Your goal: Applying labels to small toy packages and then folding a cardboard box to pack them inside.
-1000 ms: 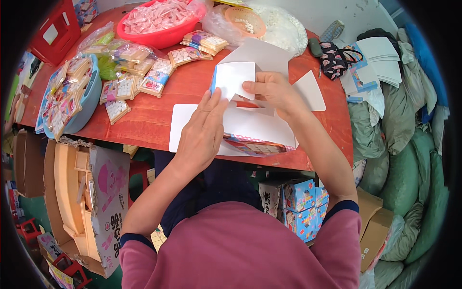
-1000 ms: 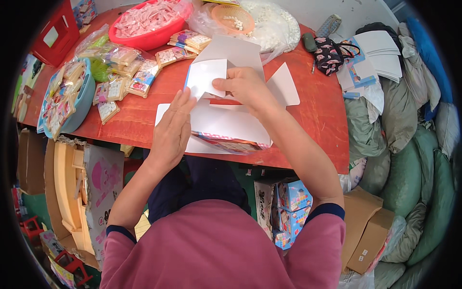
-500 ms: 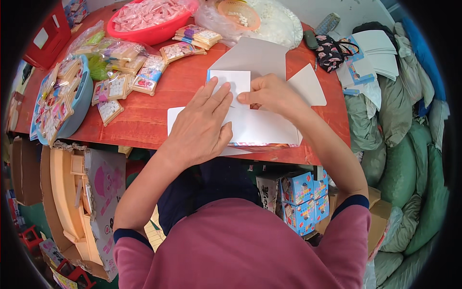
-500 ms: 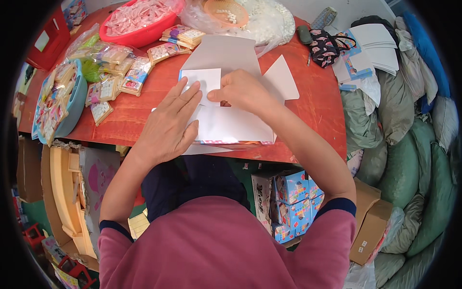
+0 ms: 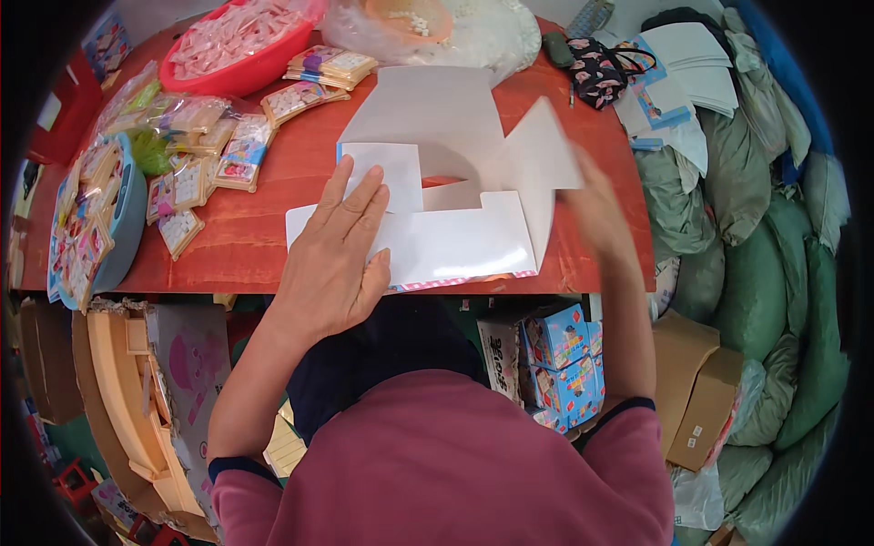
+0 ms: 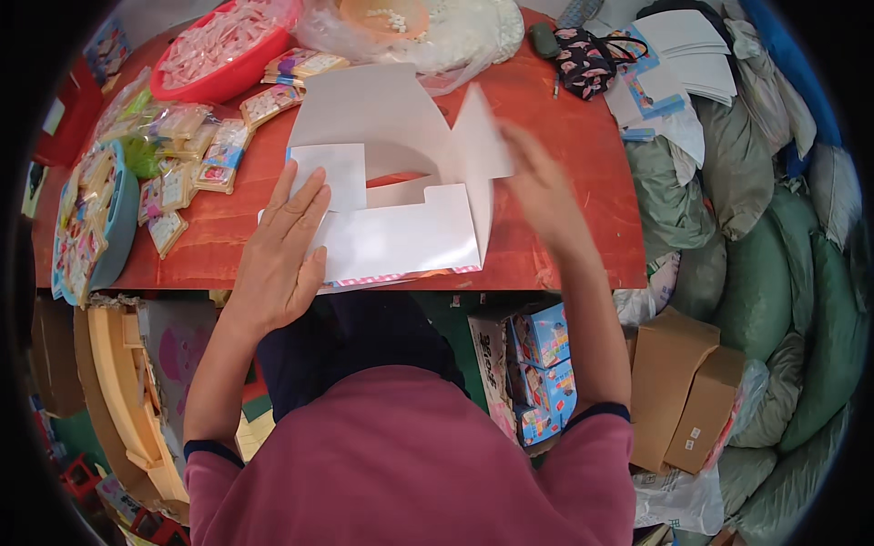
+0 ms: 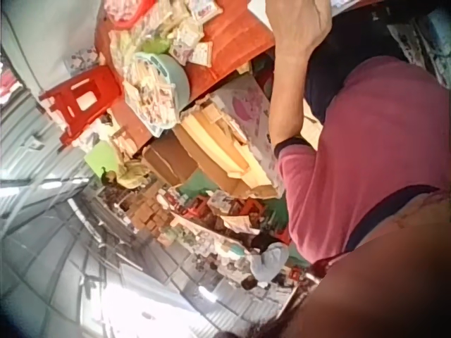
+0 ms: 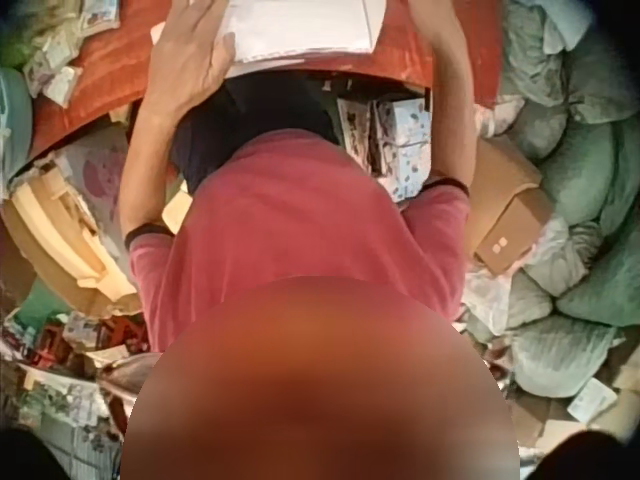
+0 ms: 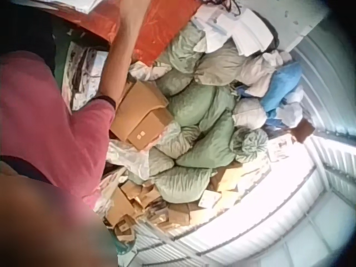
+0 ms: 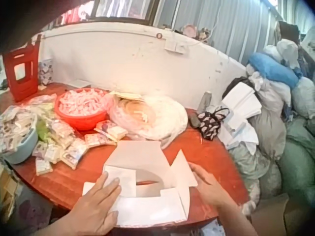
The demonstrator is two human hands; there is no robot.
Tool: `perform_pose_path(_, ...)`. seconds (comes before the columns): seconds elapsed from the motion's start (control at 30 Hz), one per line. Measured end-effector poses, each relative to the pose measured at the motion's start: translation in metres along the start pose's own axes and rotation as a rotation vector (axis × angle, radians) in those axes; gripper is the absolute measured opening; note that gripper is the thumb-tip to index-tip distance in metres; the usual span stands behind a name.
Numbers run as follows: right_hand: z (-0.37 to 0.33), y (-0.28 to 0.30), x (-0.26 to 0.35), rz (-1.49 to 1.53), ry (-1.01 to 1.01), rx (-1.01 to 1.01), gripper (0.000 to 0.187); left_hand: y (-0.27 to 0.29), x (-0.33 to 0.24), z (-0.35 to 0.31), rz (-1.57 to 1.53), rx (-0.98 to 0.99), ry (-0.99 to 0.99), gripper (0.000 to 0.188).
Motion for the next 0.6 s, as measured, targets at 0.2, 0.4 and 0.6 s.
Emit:
perform_pose_path(0.2, 0.016, -0.052, -0.002, 0.068, -0.165, 0.308, 0.072, -0.004, -0.004, 0.0, 0.003, -0.005, 0.027, 0.05)
perform_pose_path(0.4, 0.024, -0.054, -0.001, -0.368, -0.076, 0.187, 0.065, -0.005, -0.003, 0.0, 0.016, -0.004, 0.02, 0.048)
perform_pose_path(0.6, 0.028, -0.052, -0.003, -0.41, -0.111, 0.164, 0.058, -0.007, -0.003, 0.004, -0.001, -0.009, -0.011, 0.048)
Point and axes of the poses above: each hand's wrist, its own z-axis towards the middle knuckle, its own y-axis out of the back of the hand, x = y × z, the point moved 9 cm from there along z, towards the middle knuckle, and after that the axes turned 15 degrees about -z, right-handed, at the moved point
